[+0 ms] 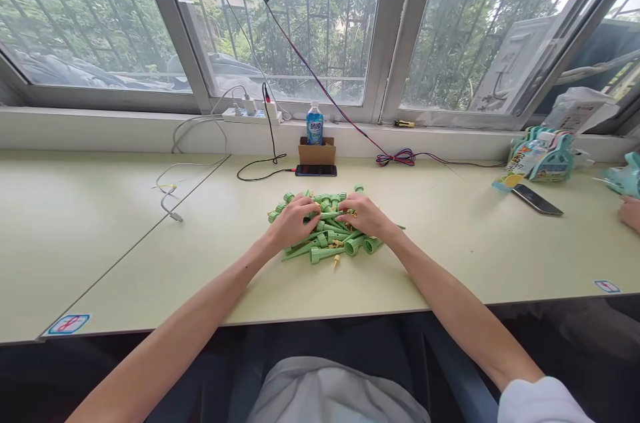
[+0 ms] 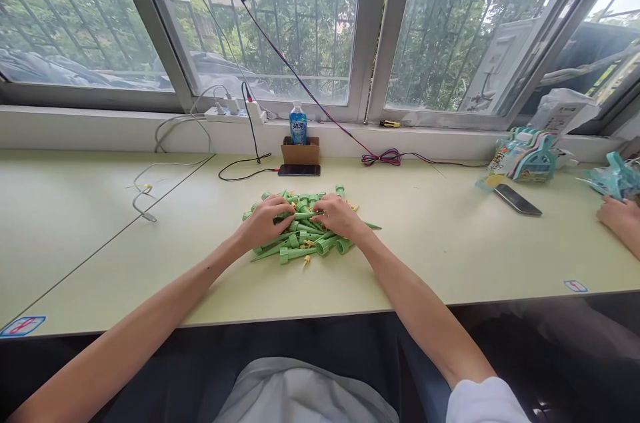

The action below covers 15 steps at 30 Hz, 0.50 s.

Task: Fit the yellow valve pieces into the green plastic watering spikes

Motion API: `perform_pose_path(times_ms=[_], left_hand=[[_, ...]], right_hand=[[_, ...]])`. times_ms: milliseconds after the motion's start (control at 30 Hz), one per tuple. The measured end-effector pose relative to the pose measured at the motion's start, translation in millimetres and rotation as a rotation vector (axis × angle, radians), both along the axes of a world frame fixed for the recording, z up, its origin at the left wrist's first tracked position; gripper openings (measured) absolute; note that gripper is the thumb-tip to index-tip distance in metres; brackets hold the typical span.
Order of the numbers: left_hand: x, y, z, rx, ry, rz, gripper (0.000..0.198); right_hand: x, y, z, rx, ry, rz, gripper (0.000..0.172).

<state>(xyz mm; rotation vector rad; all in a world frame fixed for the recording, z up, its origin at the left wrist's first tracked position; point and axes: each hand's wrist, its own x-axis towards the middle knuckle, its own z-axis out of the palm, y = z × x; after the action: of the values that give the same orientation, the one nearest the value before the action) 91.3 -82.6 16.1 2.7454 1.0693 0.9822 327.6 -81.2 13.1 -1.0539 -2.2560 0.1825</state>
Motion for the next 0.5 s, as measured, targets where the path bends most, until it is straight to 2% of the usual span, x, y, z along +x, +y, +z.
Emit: perform_pose_path(times_ms=[100,300,500], left_hand=[[0.3,-0.3,0.3,0.003,-0.01,0.007,0.017],[0.1,-2.1,1.6,0.009,-0.03,0.01,0.016],[-2.3,-2.0,2.3,0.024,-0.042,0.022,0.019]], right_hand=[[-1.3,2.5,-2.9,-0.004,-0.013,0.006,0.002],[-1.3,3.1,-3.4,0.036,0.021,0.031,0.006],[-0.7,2.4,-0.5,0.168,0.105,0.016,0.009]])
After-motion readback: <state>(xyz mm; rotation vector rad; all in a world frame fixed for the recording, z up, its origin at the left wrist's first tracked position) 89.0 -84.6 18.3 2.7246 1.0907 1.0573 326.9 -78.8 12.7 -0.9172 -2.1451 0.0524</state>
